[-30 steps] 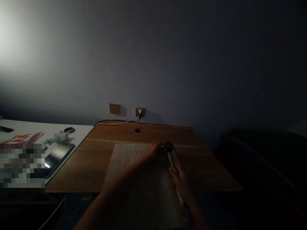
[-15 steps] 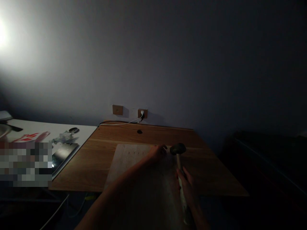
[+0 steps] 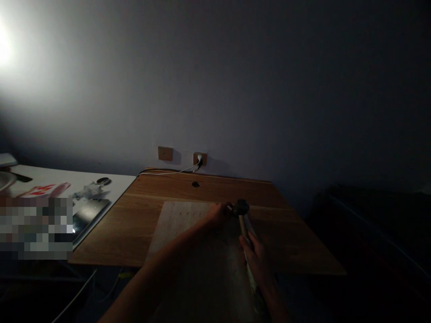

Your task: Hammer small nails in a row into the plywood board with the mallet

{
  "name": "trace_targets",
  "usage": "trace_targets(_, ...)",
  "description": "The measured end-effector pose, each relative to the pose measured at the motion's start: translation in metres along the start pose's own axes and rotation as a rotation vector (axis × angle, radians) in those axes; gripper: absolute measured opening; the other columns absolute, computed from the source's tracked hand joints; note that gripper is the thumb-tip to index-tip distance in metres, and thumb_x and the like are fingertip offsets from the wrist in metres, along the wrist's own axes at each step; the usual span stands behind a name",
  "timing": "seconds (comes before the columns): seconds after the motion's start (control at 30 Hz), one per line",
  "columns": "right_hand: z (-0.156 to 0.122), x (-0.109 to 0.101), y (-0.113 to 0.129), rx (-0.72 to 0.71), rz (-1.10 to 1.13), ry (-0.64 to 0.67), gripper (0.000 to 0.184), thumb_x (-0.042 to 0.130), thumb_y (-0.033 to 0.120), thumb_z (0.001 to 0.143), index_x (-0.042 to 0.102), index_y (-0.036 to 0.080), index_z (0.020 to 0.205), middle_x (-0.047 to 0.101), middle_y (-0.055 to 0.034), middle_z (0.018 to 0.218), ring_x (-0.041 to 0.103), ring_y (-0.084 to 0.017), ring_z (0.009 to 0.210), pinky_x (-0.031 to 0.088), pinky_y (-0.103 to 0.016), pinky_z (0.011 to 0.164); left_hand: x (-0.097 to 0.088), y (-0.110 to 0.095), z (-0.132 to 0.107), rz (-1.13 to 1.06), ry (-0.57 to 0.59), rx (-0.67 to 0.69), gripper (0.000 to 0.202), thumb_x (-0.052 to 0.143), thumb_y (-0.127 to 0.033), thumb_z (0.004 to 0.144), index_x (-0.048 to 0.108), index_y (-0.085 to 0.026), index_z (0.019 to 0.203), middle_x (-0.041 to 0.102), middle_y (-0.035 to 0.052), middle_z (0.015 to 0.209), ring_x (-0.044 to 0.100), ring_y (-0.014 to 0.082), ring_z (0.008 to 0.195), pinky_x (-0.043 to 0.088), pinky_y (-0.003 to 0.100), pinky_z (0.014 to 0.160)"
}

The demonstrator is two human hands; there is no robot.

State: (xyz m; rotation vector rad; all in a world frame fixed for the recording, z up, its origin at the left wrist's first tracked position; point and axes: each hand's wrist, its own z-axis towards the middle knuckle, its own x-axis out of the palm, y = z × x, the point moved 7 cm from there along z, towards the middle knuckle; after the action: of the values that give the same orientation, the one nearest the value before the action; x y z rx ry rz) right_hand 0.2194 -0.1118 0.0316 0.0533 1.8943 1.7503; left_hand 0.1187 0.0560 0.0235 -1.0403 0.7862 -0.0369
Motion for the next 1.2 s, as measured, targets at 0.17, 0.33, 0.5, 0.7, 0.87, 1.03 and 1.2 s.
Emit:
trace_targets(0.17, 0.003, 0.0, -0.008, 0.039, 0.012, 0.02, 0.053, 0.054, 0.063, 0.078, 0.065, 0.018, 0.105, 0.059, 0.0004, 0.066, 0.055, -0.017, 0.054, 0.044, -0.029, 0.049, 0.001, 0.001, 0.001, -0.003, -0.018, 0.003, 0.036, 0.062, -0.01, 0.075, 0.068, -0.013, 0.11, 0.076, 0.009, 0.092, 0.071, 0.0229, 0.083, 0.052, 0.03, 0.074)
trace_targets(0.33, 0.006, 0.002, -0.012, -0.007, -0.018, 0.061, 0.054, 0.056, 0.062, 0.078, 0.068, 0.018, 0.105, 0.062, -0.0004, 0.068, 0.059, -0.019, 0.06, 0.046, -0.028, 0.054, 0.002, 0.002, 0.001, 0.024, -0.011, 0.005, 0.036, 0.067, -0.014, 0.073, 0.069, -0.016, 0.109, 0.076, 0.0079, 0.095, 0.07, 0.0239, 0.087, 0.051, 0.031, 0.079)
trace_targets(0.5, 0.005, -0.002, -0.008, -0.038, -0.019, 0.014, 0.055, 0.058, 0.062, 0.077, 0.069, 0.017, 0.107, 0.066, -0.0032, 0.076, 0.062, -0.021, 0.069, 0.047, -0.029, 0.059, -0.001, -0.001, 0.001, 0.032, -0.002, -0.006, 0.035, 0.069, -0.016, 0.073, 0.07, -0.015, 0.108, 0.076, 0.0099, 0.097, 0.07, 0.0272, 0.089, 0.052, 0.035, 0.082)
trace_targets(0.7, 0.006, -0.005, -0.013, 0.039, 0.016, 0.058, 0.05, 0.058, 0.06, 0.076, 0.067, 0.018, 0.1, 0.056, 0.0027, 0.061, 0.052, -0.015, 0.047, 0.04, -0.026, 0.045, 0.004, -0.002, 0.002, 0.018, 0.031, -0.013, 0.033, 0.064, -0.012, 0.075, 0.068, -0.015, 0.108, 0.075, 0.0075, 0.096, 0.07, 0.0227, 0.087, 0.053, 0.031, 0.079)
trace_targets(0.87, 0.004, -0.015, -0.016, 0.118, 0.083, 0.032, 0.049, 0.06, 0.066, 0.069, 0.061, 0.02, 0.087, 0.05, 0.0063, 0.055, 0.043, -0.011, 0.039, 0.035, -0.024, 0.037, -0.01, -0.006, -0.002, 0.076, 0.049, 0.007, 0.04, 0.067, -0.013, 0.074, 0.063, -0.015, 0.113, 0.069, 0.0084, 0.109, 0.067, 0.0176, 0.085, 0.052, 0.029, 0.078)
trace_targets(1.03, 0.006, -0.019, -0.027, 0.156, 0.091, 0.026, 0.048, 0.062, 0.063, 0.068, 0.066, 0.02, 0.088, 0.058, 0.0025, 0.055, 0.056, -0.017, 0.048, 0.044, -0.028, 0.046, -0.03, -0.051, -0.036, 0.347, 0.202, 0.295, 0.026, 0.064, -0.022, 0.081, 0.063, -0.017, 0.106, 0.065, 0.0082, 0.107, 0.065, 0.017, 0.088, 0.051, 0.027, 0.078)
trace_targets(1.2, 0.013, -0.021, -0.026, 0.025, 0.069, -0.029, 0.062, 0.062, 0.061, 0.068, 0.073, 0.016, 0.108, 0.073, -0.0149, 0.115, 0.062, -0.034, 0.116, 0.046, -0.041, 0.097, -0.019, -0.08, -0.077, 0.869, 0.41, 0.442, 0.024, 0.071, -0.029, 0.077, 0.066, -0.018, 0.098, 0.068, 0.0103, 0.097, 0.066, 0.0262, 0.09, 0.05, 0.036, 0.078)
